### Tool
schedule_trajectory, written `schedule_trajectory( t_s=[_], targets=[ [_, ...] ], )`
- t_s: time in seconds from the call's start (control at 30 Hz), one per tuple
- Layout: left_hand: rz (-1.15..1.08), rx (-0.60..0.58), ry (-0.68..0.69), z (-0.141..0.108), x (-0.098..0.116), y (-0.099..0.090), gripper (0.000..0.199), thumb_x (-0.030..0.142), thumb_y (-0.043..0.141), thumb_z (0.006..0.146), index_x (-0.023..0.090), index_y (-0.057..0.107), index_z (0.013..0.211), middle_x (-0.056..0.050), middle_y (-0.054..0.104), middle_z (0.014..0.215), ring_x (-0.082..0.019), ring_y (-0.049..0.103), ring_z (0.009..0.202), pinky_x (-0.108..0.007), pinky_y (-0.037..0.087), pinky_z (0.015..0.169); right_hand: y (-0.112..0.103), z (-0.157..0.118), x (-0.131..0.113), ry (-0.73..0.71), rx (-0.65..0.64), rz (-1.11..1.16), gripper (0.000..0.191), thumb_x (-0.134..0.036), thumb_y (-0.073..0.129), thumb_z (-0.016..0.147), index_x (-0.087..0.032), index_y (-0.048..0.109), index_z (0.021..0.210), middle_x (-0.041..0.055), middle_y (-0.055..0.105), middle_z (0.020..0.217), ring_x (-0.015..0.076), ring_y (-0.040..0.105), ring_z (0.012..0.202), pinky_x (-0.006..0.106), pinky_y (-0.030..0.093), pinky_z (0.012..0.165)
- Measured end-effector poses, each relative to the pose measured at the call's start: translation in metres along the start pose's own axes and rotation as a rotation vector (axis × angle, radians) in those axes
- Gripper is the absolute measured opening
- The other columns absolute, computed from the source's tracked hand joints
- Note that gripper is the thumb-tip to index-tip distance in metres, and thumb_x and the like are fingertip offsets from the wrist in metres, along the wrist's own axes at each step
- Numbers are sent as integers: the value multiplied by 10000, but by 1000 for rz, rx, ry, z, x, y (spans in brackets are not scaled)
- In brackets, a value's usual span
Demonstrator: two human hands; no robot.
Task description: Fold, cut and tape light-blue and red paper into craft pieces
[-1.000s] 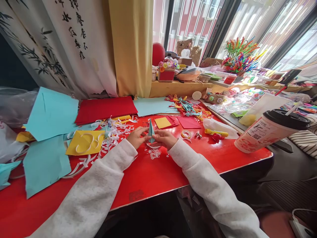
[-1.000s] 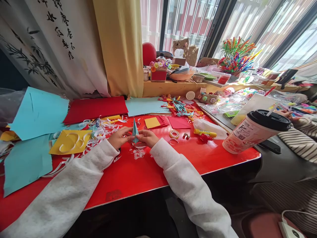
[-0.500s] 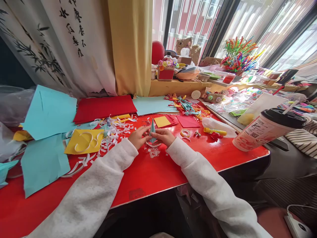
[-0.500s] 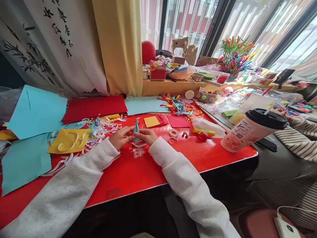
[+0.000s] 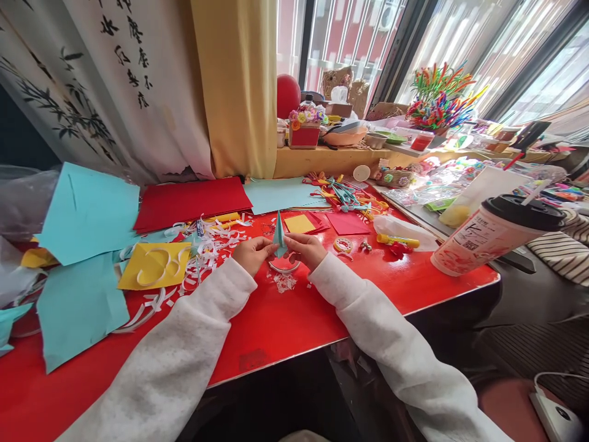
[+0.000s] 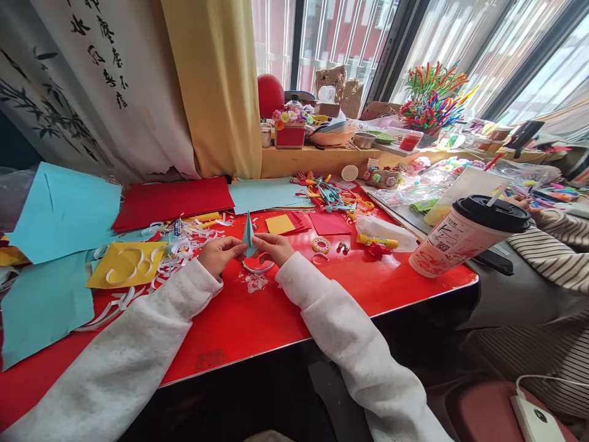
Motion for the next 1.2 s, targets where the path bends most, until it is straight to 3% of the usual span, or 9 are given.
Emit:
schedule_trajectory(
  t_s=[0.17,0.5,0.8,1.03,1.2],
  targets=[
    [-30,-34,-8,0,-1,3,299,432,556,626,140,592,683,-15,589,593,-123,545,550,-249,431,571,0,1,-6,-71,13,-148,285,-356,623,581,-109,584,719,-6,543,544,70,509,460,184,418,394],
    [-211,-178,-89,0,0,10,268,350,600,605,122,614,745,-25,611,660,-120,562,562,-265,467,601,-5,-2,-12,-102,87,-203,303,-384,617,565,-104,572,671,-19,527,504,59,475,415,191,404,383],
    [-102,-179,-56,1,-4,12,256,360,576,619,127,610,720,-25,605,632,-130,560,551,-271,463,584,-3,-6,-16,-181,115,-349,309,-419,581,600,-114,555,640,-35,485,424,56,431,348,199,370,365],
    [-86,-142,-65,4,-8,5,239,361,595,587,140,605,678,-11,599,565,-130,555,515,-264,451,556,5,-3,-9,-109,-12,-281,365,-462,579,580,-119,571,704,-14,525,525,72,490,449,218,434,459],
    [118,-127,-6,6,-1,-1,220,370,588,590,158,593,650,-10,589,588,-131,539,570,-249,427,562,1,-2,-10,-128,15,-360,313,-413,571,613,-112,577,698,-35,470,451,53,432,404,188,369,399]
  ],
)
Point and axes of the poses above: each hand's wrist, its own z-axis towards the middle knuckle, its own y-axis out of the palm, x = y × z, the point moved 9 cm from there along z, towards the middle knuckle
